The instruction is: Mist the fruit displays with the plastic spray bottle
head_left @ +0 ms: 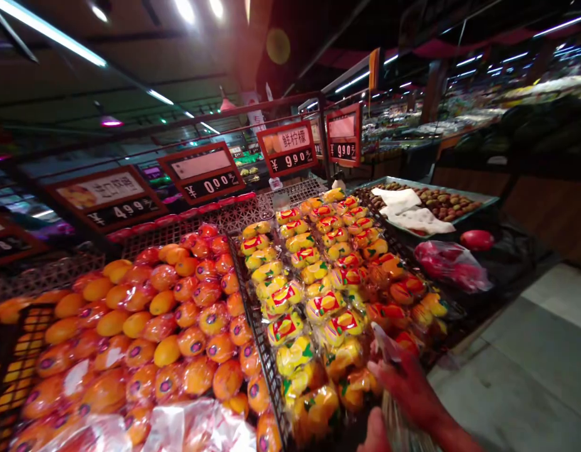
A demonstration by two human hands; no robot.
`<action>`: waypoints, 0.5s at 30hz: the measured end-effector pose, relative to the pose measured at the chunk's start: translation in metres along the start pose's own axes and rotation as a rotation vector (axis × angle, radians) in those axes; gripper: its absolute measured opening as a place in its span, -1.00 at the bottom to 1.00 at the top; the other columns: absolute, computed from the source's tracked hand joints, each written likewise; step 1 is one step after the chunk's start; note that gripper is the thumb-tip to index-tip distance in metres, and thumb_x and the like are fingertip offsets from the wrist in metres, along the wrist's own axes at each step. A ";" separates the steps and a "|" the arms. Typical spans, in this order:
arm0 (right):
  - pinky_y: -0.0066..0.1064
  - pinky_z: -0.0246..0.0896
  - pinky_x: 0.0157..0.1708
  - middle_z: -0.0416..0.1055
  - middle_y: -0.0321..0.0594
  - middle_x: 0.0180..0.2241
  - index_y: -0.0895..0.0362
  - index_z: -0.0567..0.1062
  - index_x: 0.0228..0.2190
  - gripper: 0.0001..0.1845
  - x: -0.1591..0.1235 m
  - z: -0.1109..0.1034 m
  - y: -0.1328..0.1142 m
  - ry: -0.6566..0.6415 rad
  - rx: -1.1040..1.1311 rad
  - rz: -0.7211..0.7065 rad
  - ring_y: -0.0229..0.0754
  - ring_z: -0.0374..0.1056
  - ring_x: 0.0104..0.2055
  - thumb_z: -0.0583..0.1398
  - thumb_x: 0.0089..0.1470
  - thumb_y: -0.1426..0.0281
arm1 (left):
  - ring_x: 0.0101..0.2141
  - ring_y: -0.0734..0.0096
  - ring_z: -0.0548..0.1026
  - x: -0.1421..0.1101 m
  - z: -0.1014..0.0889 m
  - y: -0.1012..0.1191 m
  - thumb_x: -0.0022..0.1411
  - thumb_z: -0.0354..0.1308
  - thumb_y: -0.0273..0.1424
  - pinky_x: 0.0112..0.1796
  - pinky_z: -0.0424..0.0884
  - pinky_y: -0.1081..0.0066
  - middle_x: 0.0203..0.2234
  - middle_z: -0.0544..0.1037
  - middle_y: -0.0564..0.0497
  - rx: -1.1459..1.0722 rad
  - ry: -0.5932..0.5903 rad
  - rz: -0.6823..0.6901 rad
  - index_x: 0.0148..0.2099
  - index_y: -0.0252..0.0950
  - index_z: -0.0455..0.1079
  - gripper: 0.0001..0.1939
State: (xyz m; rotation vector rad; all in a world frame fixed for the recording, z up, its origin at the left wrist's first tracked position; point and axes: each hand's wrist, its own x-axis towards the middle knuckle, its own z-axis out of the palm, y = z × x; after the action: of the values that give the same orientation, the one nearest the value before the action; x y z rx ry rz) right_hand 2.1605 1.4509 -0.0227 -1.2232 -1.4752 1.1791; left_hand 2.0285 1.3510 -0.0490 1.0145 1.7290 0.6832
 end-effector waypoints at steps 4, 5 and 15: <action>-0.26 0.29 -0.32 0.49 -0.31 -0.42 0.01 0.52 -0.34 -0.87 0.043 0.024 -0.029 -0.132 -0.090 -0.106 -0.07 0.38 -0.37 0.31 0.11 0.23 | 0.18 -0.30 0.67 0.021 -0.019 0.007 0.28 0.32 0.11 0.19 0.69 -0.07 -0.05 0.77 -0.09 -0.017 0.071 0.037 0.29 0.06 0.57 -0.40; -0.24 0.27 -0.32 0.50 -0.29 -0.43 0.00 0.50 -0.37 -0.88 0.054 0.031 -0.038 -0.136 -0.107 -0.131 -0.06 0.38 -0.38 0.30 0.09 0.24 | 0.12 -0.29 0.70 0.023 -0.026 0.010 0.28 0.32 0.11 0.15 0.70 -0.04 -0.05 0.77 -0.11 -0.009 0.073 0.048 0.26 0.04 0.58 -0.42; -0.35 0.07 -0.36 0.39 -0.35 -0.47 0.07 0.51 -0.39 -0.85 0.186 0.078 -0.154 -0.201 -0.225 -0.276 -0.20 0.25 -0.41 0.33 -0.05 0.31 | -0.01 -0.02 0.72 0.055 -0.108 0.122 0.17 0.45 -0.13 0.05 0.65 0.15 0.02 0.74 -0.07 0.026 0.294 0.562 0.28 -0.12 0.42 -0.33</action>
State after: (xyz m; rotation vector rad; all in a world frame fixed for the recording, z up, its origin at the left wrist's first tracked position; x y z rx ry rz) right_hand 2.0305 1.6131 0.1226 -1.0251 -1.9018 0.9912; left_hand 1.9572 1.4599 0.0631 1.4990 1.7036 1.2170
